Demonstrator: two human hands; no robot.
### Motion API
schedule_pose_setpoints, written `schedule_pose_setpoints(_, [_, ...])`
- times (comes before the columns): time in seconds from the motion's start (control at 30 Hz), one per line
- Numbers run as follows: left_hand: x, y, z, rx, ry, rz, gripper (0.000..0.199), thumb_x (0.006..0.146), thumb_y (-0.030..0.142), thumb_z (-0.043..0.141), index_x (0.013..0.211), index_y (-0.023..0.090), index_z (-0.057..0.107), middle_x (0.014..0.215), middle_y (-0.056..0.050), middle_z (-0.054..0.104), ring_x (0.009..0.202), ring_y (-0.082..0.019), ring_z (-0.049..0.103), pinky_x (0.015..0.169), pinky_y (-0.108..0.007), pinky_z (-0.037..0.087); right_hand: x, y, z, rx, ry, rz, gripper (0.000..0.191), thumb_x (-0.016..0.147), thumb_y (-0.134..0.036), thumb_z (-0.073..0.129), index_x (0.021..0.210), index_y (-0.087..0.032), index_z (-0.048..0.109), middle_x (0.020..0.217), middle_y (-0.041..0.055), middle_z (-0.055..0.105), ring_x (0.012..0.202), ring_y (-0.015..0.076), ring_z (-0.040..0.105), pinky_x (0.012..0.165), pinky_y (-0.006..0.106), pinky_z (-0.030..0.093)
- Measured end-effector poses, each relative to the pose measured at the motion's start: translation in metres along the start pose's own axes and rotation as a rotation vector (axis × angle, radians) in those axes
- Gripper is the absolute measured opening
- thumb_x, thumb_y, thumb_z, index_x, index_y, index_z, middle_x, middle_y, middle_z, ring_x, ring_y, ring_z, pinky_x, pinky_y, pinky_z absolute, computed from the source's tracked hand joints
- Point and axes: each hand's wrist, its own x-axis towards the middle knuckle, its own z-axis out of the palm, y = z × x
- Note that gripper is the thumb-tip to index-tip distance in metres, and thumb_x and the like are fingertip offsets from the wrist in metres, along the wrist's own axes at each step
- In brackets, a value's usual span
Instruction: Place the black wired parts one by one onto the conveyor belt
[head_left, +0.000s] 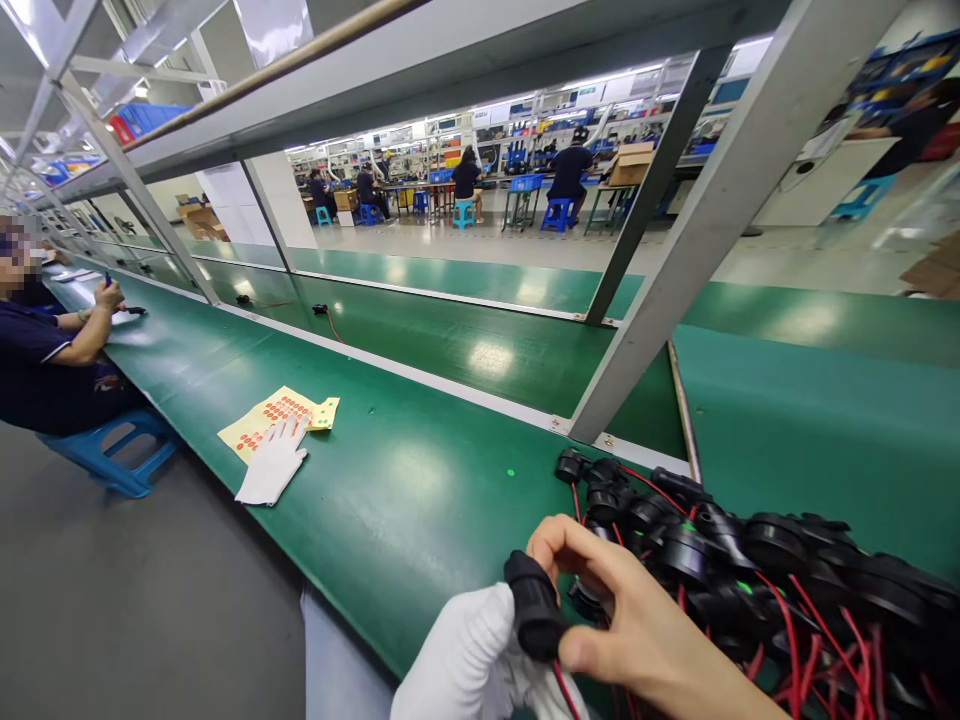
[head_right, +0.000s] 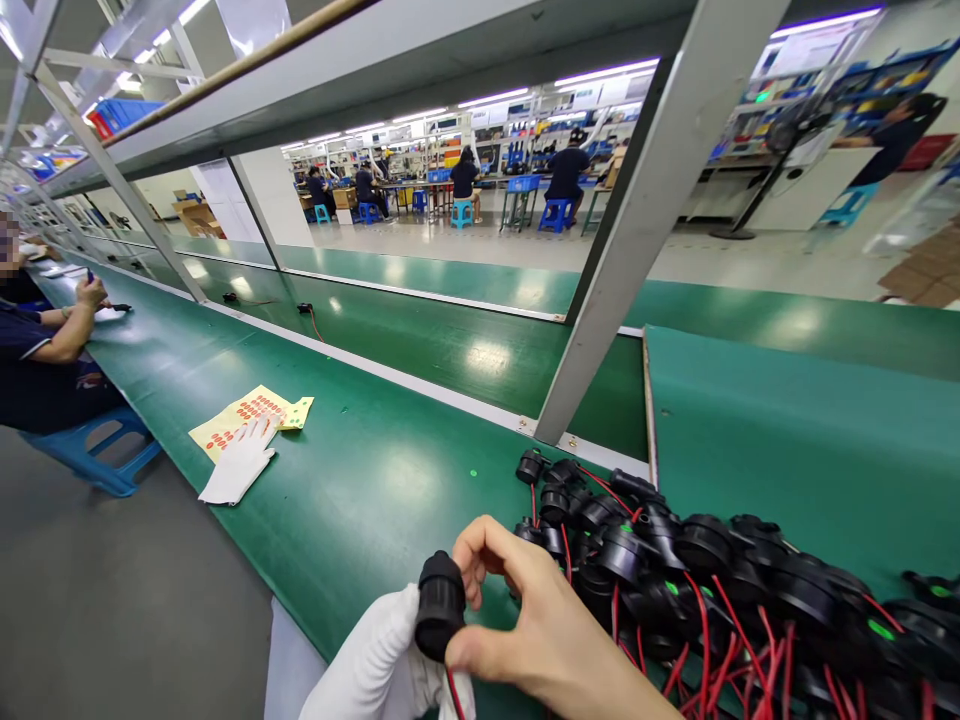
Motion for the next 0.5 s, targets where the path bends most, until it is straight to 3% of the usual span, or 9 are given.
schedule_pose_setpoints(0.1, [0.02,0.005,0.003,-0.047,0.01,0.02,0.058,0.065,0.073,0.075,0.067,0.019,0.057,0.073,-0.003,0.066,0.096,-0.035,0.072,0.083,-0.041,0.057,0.007,0.002,0.005,0.28,-0.079,0.228,0.074,0.057,-0.089,0.068,0.081,-0.02,0.054,0.072,-0.0029,0.05,0.065,0.0136,0.048,0.06,0.024,0.043])
schedule_pose_setpoints(0.2, [0.032,0.005,0.006,-0.133,-0.028,-0.023,0.066,0.071,0.081,0.063,0.053,0.02,0.045,0.06,0.002,0.052,0.083,-0.029,0.073,0.085,-0.039,0.055,0.01,0.004,0.008,0.381,-0.098,0.273,0.074,0.055,-0.086,0.072,0.081,-0.019,0.053,0.072,-0.0042,0.046,0.063,0.0116,0.044,0.059,0.022,0.042])
schedule_pose_setpoints(0.27, [0.027,0.002,0.007,-0.2,-0.015,-0.047,0.066,0.075,0.082,0.057,0.056,0.02,0.048,0.063,0.002,0.053,0.082,-0.026,0.073,0.087,-0.038,0.055,0.008,0.006,0.009,0.382,-0.091,0.253,0.072,0.059,-0.084,0.072,0.083,-0.019,0.054,0.073,-0.0038,0.048,0.065,0.0122,0.046,0.061,0.022,0.043])
schedule_pose_setpoints(0.33, [0.013,-0.001,0.008,-0.252,0.005,-0.077,0.064,0.076,0.082,0.056,0.069,0.018,0.057,0.068,0.001,0.061,0.079,-0.025,0.073,0.085,-0.04,0.056,0.004,0.008,0.008,0.303,-0.048,0.173,0.063,0.068,-0.077,0.074,0.089,-0.02,0.056,0.078,-0.0022,0.052,0.071,0.0144,0.051,0.064,0.023,0.046])
schedule_pose_setpoints(0.43, [-0.012,0.001,0.007,-0.214,0.009,-0.065,0.063,0.077,0.076,0.062,0.093,0.015,0.064,0.076,-0.004,0.07,0.074,-0.023,0.072,0.079,-0.039,0.056,-0.001,0.01,0.004,0.001,0.025,-0.083,0.035,0.079,-0.038,0.08,0.102,-0.024,0.057,0.095,0.0008,0.058,0.087,0.0182,0.058,0.077,0.026,0.05])
schedule_pose_setpoints(0.5, [-0.022,0.006,0.006,-0.123,0.0,-0.004,0.063,0.078,0.072,0.066,0.1,0.013,0.065,0.084,-0.009,0.074,0.081,-0.023,0.072,0.081,-0.038,0.054,-0.002,0.009,0.002,-0.187,0.026,-0.282,0.046,0.076,-0.014,0.076,0.113,-0.028,0.054,0.104,0.0017,0.06,0.095,0.0193,0.06,0.083,0.027,0.05])
